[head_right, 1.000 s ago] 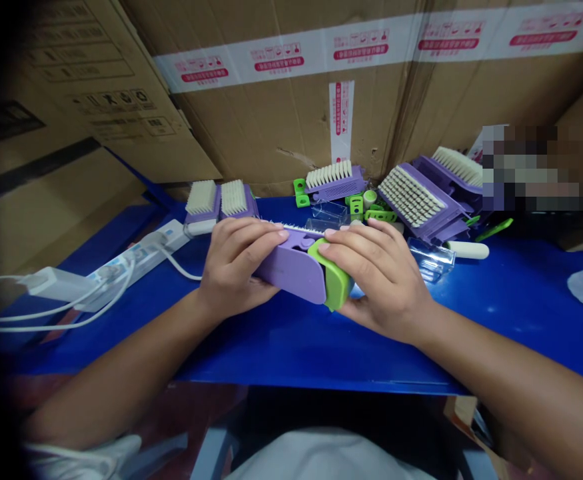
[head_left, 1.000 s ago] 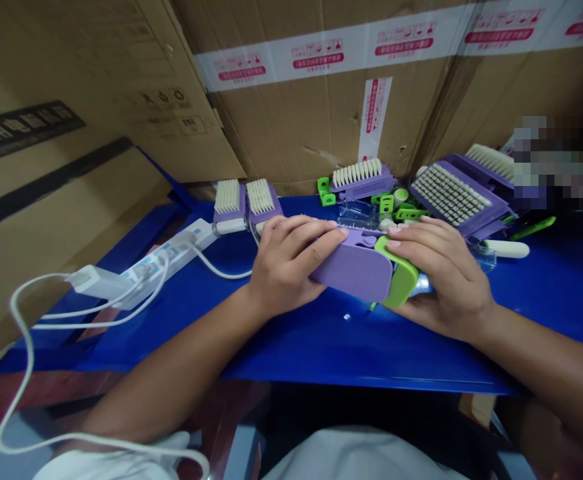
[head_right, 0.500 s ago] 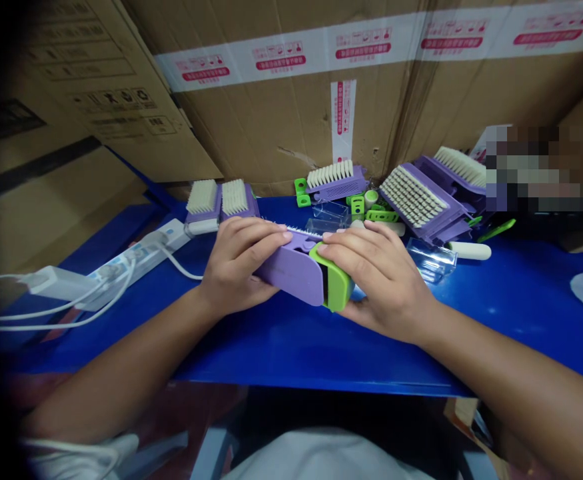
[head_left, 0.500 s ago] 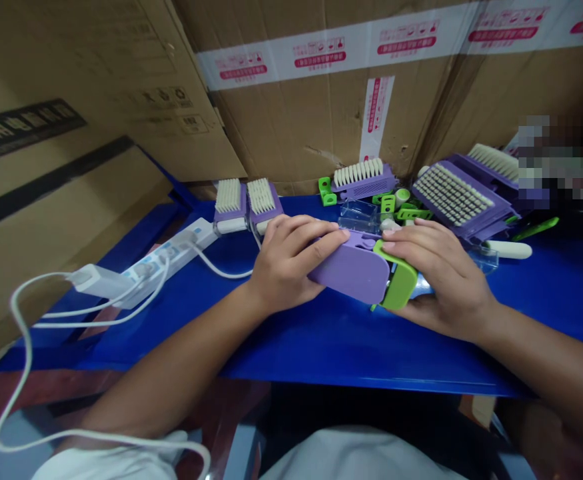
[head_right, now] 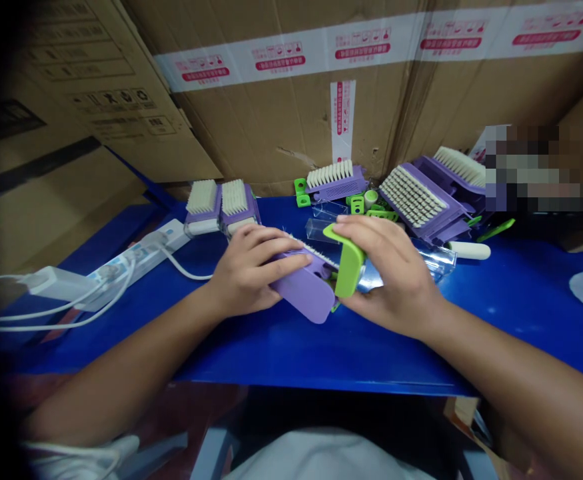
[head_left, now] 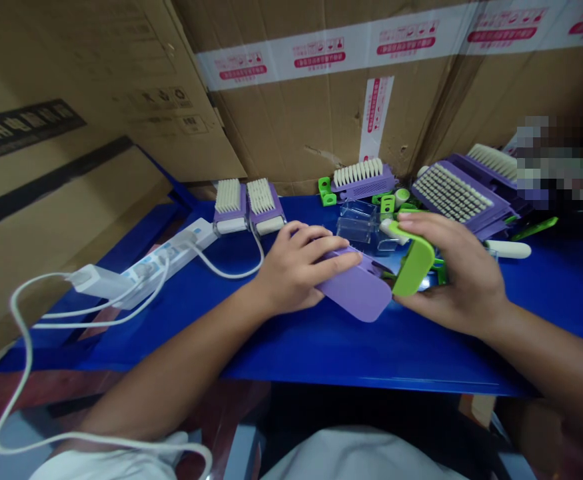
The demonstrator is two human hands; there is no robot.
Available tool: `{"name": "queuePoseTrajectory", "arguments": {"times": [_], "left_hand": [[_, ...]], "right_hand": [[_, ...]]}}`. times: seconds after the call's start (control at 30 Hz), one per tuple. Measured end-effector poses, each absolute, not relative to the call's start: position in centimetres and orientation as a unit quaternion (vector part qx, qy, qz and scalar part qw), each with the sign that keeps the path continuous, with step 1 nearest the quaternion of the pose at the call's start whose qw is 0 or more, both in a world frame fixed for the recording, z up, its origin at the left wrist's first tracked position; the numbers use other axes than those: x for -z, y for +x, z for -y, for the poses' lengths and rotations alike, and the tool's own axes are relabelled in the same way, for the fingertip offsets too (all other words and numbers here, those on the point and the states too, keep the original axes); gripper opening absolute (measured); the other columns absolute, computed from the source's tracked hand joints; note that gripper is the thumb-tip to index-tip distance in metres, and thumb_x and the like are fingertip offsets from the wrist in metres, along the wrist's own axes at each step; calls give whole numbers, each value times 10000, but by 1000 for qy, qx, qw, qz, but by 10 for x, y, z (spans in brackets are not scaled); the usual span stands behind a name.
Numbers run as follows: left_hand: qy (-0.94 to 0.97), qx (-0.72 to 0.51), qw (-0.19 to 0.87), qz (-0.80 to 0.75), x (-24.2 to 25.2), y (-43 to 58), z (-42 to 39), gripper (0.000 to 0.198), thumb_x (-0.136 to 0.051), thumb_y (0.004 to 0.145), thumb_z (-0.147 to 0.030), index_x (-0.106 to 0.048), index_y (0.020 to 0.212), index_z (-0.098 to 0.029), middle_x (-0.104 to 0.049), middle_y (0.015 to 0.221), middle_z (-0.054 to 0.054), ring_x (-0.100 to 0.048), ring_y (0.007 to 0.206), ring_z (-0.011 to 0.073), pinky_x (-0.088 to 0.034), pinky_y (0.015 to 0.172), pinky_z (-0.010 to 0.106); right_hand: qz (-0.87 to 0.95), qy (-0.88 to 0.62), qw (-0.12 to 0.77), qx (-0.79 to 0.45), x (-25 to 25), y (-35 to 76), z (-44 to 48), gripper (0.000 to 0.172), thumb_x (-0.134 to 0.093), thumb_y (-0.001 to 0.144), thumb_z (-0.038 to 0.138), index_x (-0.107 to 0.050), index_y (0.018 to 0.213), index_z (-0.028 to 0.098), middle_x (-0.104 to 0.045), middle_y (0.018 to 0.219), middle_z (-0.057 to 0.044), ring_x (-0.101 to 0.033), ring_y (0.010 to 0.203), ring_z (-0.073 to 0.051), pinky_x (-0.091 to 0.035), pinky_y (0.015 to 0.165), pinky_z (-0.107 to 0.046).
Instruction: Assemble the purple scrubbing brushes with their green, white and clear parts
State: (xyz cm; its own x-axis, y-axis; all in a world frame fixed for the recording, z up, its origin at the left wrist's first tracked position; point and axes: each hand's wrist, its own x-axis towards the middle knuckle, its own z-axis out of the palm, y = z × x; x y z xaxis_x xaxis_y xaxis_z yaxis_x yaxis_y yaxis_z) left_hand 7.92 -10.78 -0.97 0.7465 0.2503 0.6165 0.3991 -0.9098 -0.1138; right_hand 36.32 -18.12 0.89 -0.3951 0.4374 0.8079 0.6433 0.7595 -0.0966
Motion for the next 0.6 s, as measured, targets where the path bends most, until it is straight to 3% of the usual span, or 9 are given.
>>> {"name": "queuePoseTrajectory", "arguments": {"times": [0.1, 0.23, 0.37, 0.6], "left_hand": [[-924, 302, 77, 222, 14, 83, 108, 547, -700, 922, -249, -658, 1467, -264, -808, 1328, 104, -719, 1231, 305, -477, 1039, 464], [-914, 320, 107, 225, 14, 82, 105, 519, -670, 925, -238, -665, 1444, -250, -808, 1313, 110, -720, 1211, 315, -468, 1026, 480], [-906, 328, 107, 246, 13, 82, 107, 532, -696, 900, -254, -674, 1432, -254, -809, 1314, 106, -720, 1203, 316, -473, 1042, 478], [-908, 311, 27, 279, 17, 86, 110, 584, -736, 853, -303, -670, 1430, -240, -810, 1332, 103, -737, 1217, 319, -498, 1053, 470]], "right_hand": [[845, -339, 403, 92, -14, 370, 179, 704, -812, 951, 316, -529, 1595, 272, -772, 1404, -169, -767, 1301, -398, -656, 1099, -562], [873, -309, 372, 60, -8, 369, 175, 715, -821, 906, 332, -535, 1555, 244, -783, 1380, -167, -785, 1253, -384, -664, 1047, -564], [874, -307, 373, 43, 0, 365, 174, 709, -804, 893, 333, -541, 1544, 232, -780, 1384, -172, -774, 1269, -373, -624, 1092, -584], [879, -321, 353, -7, -8, 369, 174, 746, -837, 821, 283, -571, 1517, 246, -784, 1385, -144, -779, 1242, -358, -653, 1035, -488]]}}
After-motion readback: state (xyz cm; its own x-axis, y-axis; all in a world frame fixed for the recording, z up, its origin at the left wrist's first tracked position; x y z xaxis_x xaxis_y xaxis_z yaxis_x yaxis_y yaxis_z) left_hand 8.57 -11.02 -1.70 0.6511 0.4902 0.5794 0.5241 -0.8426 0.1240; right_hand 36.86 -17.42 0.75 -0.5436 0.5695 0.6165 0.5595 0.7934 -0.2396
